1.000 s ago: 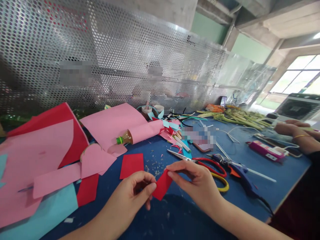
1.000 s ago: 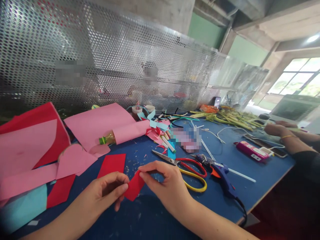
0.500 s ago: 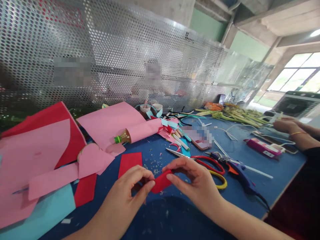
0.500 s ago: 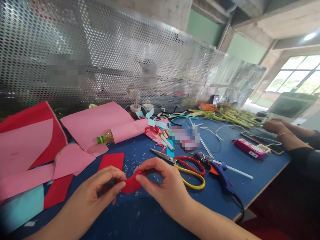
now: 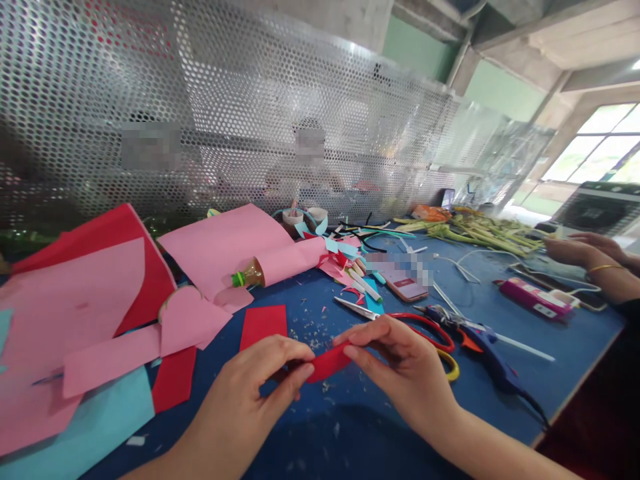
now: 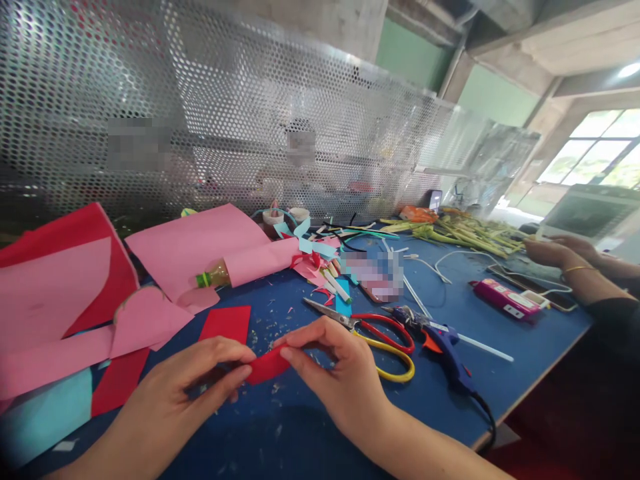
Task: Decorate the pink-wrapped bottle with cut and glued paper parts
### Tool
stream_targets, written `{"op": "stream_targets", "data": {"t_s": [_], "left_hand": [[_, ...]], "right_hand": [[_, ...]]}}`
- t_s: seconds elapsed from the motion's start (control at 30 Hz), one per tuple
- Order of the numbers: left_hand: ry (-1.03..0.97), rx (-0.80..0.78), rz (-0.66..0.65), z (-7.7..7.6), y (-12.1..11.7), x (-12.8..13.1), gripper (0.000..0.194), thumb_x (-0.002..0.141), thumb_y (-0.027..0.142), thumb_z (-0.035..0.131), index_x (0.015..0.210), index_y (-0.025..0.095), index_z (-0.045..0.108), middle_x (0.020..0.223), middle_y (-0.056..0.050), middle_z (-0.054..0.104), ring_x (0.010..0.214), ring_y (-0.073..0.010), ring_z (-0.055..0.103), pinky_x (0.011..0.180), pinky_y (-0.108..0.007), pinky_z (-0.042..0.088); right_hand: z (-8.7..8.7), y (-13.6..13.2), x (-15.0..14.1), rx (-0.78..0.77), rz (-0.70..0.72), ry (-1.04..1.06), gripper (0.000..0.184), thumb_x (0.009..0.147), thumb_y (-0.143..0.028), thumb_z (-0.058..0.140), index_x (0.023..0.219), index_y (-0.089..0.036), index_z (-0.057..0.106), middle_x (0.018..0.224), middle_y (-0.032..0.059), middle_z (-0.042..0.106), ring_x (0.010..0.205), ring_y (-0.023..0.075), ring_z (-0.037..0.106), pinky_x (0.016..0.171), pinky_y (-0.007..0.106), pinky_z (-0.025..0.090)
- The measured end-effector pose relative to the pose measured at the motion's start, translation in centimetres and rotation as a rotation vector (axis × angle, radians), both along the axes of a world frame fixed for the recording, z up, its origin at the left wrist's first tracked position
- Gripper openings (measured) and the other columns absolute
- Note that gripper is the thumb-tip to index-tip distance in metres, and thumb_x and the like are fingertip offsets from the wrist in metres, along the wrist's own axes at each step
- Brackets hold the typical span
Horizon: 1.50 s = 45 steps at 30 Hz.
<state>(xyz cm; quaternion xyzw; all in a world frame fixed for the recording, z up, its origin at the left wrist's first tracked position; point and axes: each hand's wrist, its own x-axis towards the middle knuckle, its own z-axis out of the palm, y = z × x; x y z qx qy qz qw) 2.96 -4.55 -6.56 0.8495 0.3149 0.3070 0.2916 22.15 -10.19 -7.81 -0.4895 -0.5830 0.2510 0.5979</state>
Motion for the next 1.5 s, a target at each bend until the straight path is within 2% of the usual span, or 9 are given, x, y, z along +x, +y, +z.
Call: {"op": "stream_targets", "data": {"t_s": [0.2, 0.33, 0.5, 0.67, 0.87, 1.0, 1.17, 1.37, 1.5], "left_hand": [[0.047, 0.338, 0.005, 1.0, 0.5, -0.4, 0.014, 0.089, 0.02, 0.049, 0.086, 0.023, 0.062, 0.08, 0.004, 0.069, 0.074, -0.0102, 0.066, 0.071, -0.018, 0.053], [0.192, 0.669, -0.093, 1.4, 0.6, -1.2, 0.032, 0.093, 0.012, 0.032, 0.101, 0.021, 0.062, 0.091, -0.001, 0.071, 0.085, -0.0135, 0.066, 0.083, -0.025, 0.053], [0.358, 1.01, -0.168, 1.6, 0.7, -2.7, 0.038, 0.092, 0.003, 0.031, 0.116, 0.015, 0.058, 0.107, -0.003, 0.071, 0.099, -0.0165, 0.064, 0.093, -0.027, 0.047], [0.355, 1.141, -0.156, 1.6, 0.6, -3.5, 0.037, 0.094, 0.007, 0.03, 0.119, 0.016, 0.055, 0.11, -0.002, 0.071, 0.094, -0.0167, 0.067, 0.087, -0.028, 0.049], [0.342, 1.0, -0.081, 0.9, 0.2, -3.5, 0.037, 0.095, 0.012, 0.031, 0.125, 0.019, 0.052, 0.112, -0.001, 0.07, 0.097, -0.0138, 0.066, 0.085, -0.022, 0.05], [0.248, 0.9, -0.032, 0.2, 0.1, -3.2, 0.041, 0.096, 0.013, 0.025, 0.125, 0.024, 0.053, 0.111, 0.001, 0.07, 0.102, -0.0131, 0.064, 0.091, -0.022, 0.047], [0.235, 0.864, -0.037, -1.0, 0.5, -2.4, 0.037, 0.096, 0.015, 0.028, 0.113, 0.022, 0.061, 0.1, -0.002, 0.072, 0.089, -0.0159, 0.067, 0.081, -0.028, 0.052], [0.275, 0.422, -0.189, -1.2, 0.2, -0.2, 0.026, 0.091, 0.012, 0.043, 0.078, 0.016, 0.066, 0.074, -0.002, 0.067, 0.07, -0.0149, 0.061, 0.064, -0.025, 0.051], [0.302, 0.055, -0.156, -0.8, 0.1, 0.6, 0.014, 0.081, 0.008, 0.059, 0.073, 0.018, 0.063, 0.074, 0.002, 0.062, 0.074, -0.0135, 0.058, 0.067, -0.024, 0.047]], "right_hand": [[-0.3, 0.3, 0.0, 0.018, 0.006, 0.001, 0.009, 0.076, -0.018, 0.07, 0.077, -0.021, 0.062, 0.079, 0.0017, 0.074, 0.074, 0.016, 0.071, 0.067, 0.023, 0.059], [0.0, 0.3, 0.3, 0.092, -0.012, -0.225, 0.014, 0.078, -0.014, 0.066, 0.089, -0.023, 0.065, 0.083, -0.0001, 0.073, 0.075, 0.0134, 0.07, 0.069, 0.02, 0.058], [0.5, 0.1, 0.5, 0.208, -0.009, -0.476, 0.012, 0.08, -0.011, 0.065, 0.087, -0.021, 0.067, 0.082, 0.0017, 0.071, 0.077, 0.0132, 0.067, 0.071, 0.02, 0.056], [1.0, -0.2, 0.3, 0.346, -0.048, -0.596, 0.013, 0.083, -0.008, 0.062, 0.089, -0.019, 0.065, 0.081, 0.0041, 0.067, 0.077, 0.0145, 0.064, 0.071, 0.024, 0.054], [1.2, -0.5, 0.1, 0.401, -0.05, -0.639, 0.015, 0.084, -0.006, 0.06, 0.092, -0.018, 0.061, 0.082, 0.0042, 0.065, 0.08, 0.0148, 0.062, 0.075, 0.027, 0.052], [1.0, -0.4, 0.1, 0.343, -0.055, -0.634, 0.012, 0.084, -0.007, 0.058, 0.09, -0.018, 0.06, 0.081, 0.0041, 0.062, 0.078, 0.0144, 0.061, 0.071, 0.026, 0.052], [0.4, 0.1, 0.5, 0.208, 0.022, -0.691, 0.006, 0.085, -0.014, 0.059, 0.085, -0.019, 0.061, 0.081, 0.0031, 0.063, 0.076, 0.0151, 0.061, 0.069, 0.025, 0.051], [-0.1, -0.4, 0.9, -0.082, 0.195, -0.882, 0.009, 0.085, -0.011, 0.058, 0.081, -0.02, 0.06, 0.078, 0.0013, 0.063, 0.075, 0.0161, 0.058, 0.07, 0.029, 0.048], [0.0, -0.8, 1.0, -0.207, 0.265, -0.808, 0.008, 0.084, -0.013, 0.061, 0.081, -0.02, 0.061, 0.079, 0.0001, 0.062, 0.077, 0.0152, 0.056, 0.072, 0.028, 0.047]]}}
